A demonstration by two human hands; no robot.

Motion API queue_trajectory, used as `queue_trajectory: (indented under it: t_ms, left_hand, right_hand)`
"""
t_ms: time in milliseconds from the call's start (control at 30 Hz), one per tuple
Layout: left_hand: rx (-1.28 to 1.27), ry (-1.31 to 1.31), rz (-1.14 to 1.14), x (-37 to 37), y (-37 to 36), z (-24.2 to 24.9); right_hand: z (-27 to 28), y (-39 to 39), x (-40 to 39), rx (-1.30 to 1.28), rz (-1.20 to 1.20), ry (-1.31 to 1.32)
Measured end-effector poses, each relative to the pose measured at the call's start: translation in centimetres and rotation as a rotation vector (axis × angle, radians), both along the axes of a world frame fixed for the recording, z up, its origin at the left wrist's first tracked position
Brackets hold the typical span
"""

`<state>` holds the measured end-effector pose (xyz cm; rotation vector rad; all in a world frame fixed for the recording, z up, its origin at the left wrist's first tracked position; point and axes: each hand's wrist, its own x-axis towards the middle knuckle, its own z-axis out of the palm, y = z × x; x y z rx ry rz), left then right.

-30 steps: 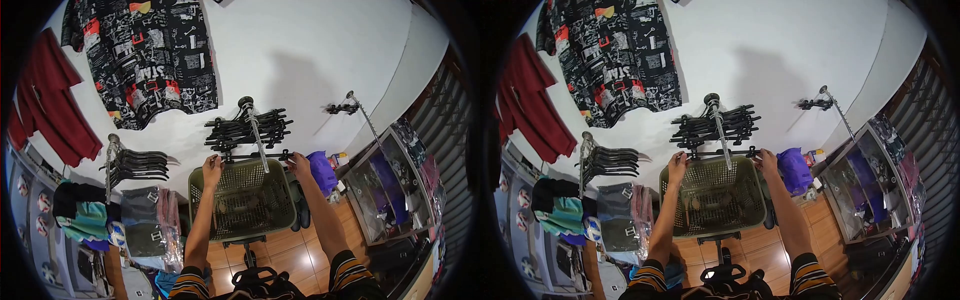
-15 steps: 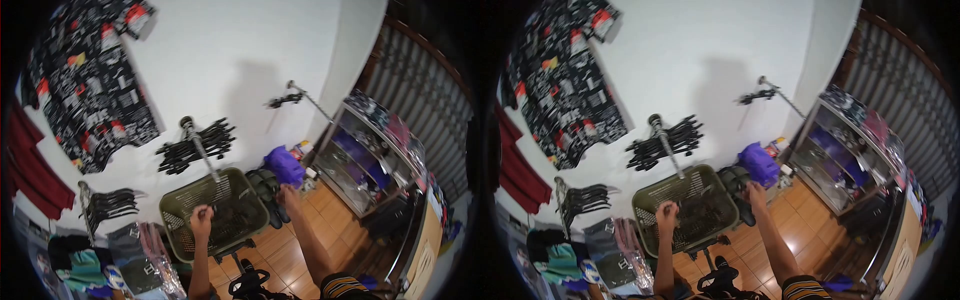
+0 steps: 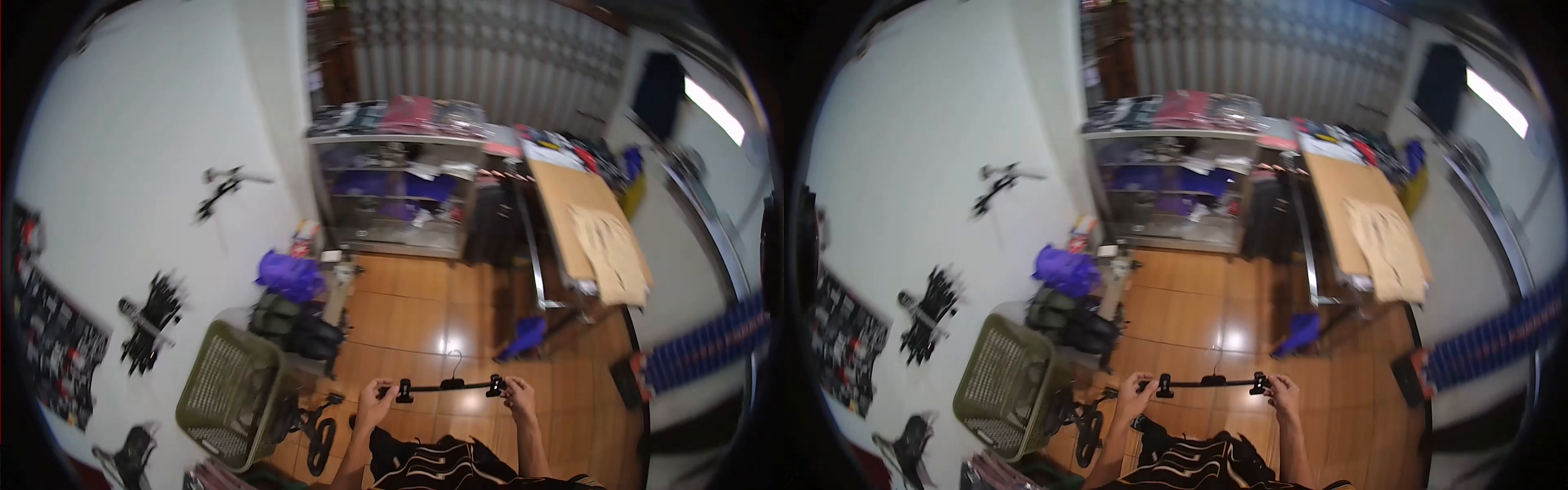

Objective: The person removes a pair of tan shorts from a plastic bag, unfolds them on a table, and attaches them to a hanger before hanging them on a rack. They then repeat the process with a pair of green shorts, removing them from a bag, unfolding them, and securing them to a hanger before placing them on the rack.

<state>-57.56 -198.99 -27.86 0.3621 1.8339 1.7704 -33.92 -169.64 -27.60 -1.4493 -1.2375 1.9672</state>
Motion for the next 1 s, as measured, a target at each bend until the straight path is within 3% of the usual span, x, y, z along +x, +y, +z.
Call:
queue_trajectory:
  t_ms: [167, 367, 600, 1000]
  left_hand:
    - [-0.007, 0.026, -0.345, 6.8, 13.7, 2.7]
    - [0.003, 0.078, -0.551, 13.7, 24.6, 2.3]
    - [-0.032, 0.027, -0.680, 16.4, 34.8, 2.6]
    - [0.080, 0.014, -0.717, 17.6, 57.1, 4.8]
  right_hand:
    - [1.7, 3.8, 15.4, 0.105, -0.316, 0.003]
    - [1.9, 5.6, 24.5, 0.150, -0.632, -0.050]
    - [1.5, 10.2, 27.8, 0.135, -0.781, -0.057]
    - [4.3, 28.6, 29.0, 0.276, -0.833, 0.008]
